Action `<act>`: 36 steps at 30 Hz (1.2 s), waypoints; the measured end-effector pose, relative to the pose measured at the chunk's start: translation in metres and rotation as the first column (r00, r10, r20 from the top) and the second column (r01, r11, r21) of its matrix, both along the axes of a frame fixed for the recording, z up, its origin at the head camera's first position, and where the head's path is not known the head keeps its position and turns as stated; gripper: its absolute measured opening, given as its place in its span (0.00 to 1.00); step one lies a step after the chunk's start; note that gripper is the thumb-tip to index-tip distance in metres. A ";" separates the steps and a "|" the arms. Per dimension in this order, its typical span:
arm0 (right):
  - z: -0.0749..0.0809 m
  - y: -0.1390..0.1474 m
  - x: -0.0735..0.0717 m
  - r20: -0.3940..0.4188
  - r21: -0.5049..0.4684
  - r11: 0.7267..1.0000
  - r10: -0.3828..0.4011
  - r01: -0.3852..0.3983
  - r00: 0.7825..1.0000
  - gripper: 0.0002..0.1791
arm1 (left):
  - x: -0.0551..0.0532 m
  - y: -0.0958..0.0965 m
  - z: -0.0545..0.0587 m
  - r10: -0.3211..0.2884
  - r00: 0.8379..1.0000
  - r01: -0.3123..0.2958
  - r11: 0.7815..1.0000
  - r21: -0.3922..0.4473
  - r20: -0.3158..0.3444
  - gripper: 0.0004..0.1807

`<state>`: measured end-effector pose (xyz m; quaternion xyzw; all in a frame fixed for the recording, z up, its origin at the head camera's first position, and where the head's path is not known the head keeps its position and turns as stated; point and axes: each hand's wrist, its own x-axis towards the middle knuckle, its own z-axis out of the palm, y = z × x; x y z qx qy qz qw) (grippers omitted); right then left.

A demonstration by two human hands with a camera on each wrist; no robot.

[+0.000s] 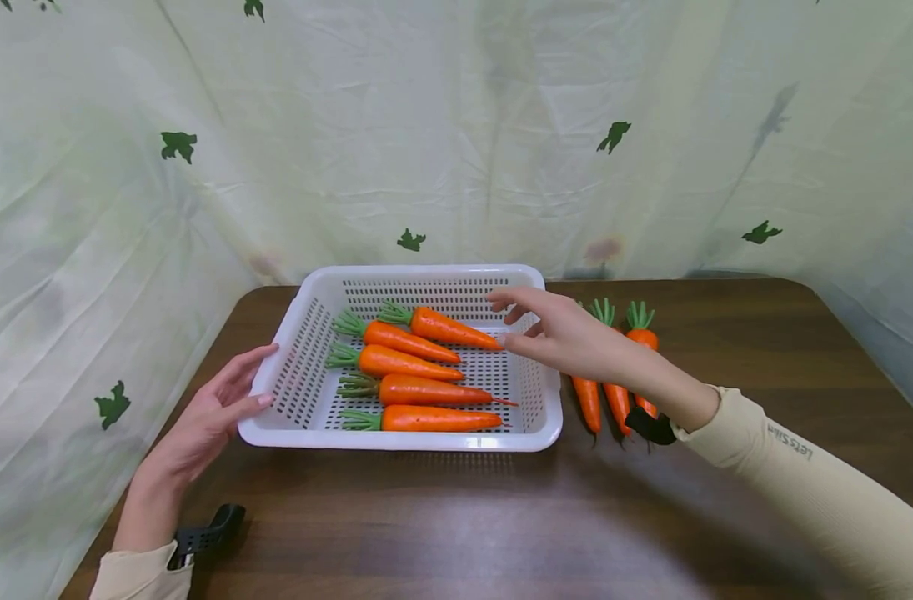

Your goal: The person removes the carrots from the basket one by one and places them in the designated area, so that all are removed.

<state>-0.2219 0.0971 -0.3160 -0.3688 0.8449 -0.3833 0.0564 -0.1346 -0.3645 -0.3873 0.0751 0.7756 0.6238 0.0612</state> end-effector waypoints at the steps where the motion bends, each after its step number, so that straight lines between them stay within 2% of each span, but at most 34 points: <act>1: -0.001 -0.002 -0.003 -0.001 0.006 1.000 0.004 -0.004 1.000 0.29 | 0.000 0.000 0.000 0.000 1.000 0.000 1.000 -0.001 0.000 0.35; 12: -0.011 -0.023 -0.029 0.044 0.053 0.996 0.068 -0.070 0.997 0.29 | 0.000 0.000 0.000 0.010 1.000 -0.010 1.000 0.001 0.003 0.35; 22: -0.020 -0.045 -0.050 0.020 0.125 0.984 0.128 -0.130 0.992 0.29 | -0.001 0.000 0.000 0.016 1.000 -0.016 1.000 -0.006 0.020 0.35; 30: -0.028 -0.060 -0.063 0.011 0.176 0.977 0.124 -0.124 0.992 0.25 | 0.000 0.001 0.001 0.015 0.999 -0.015 1.000 -0.016 0.029 0.35; 36: -0.029 -0.070 -0.072 0.045 0.202 0.968 0.142 -0.149 0.989 0.25 | 0.000 0.002 0.002 0.015 1.000 -0.014 1.000 -0.014 0.024 0.35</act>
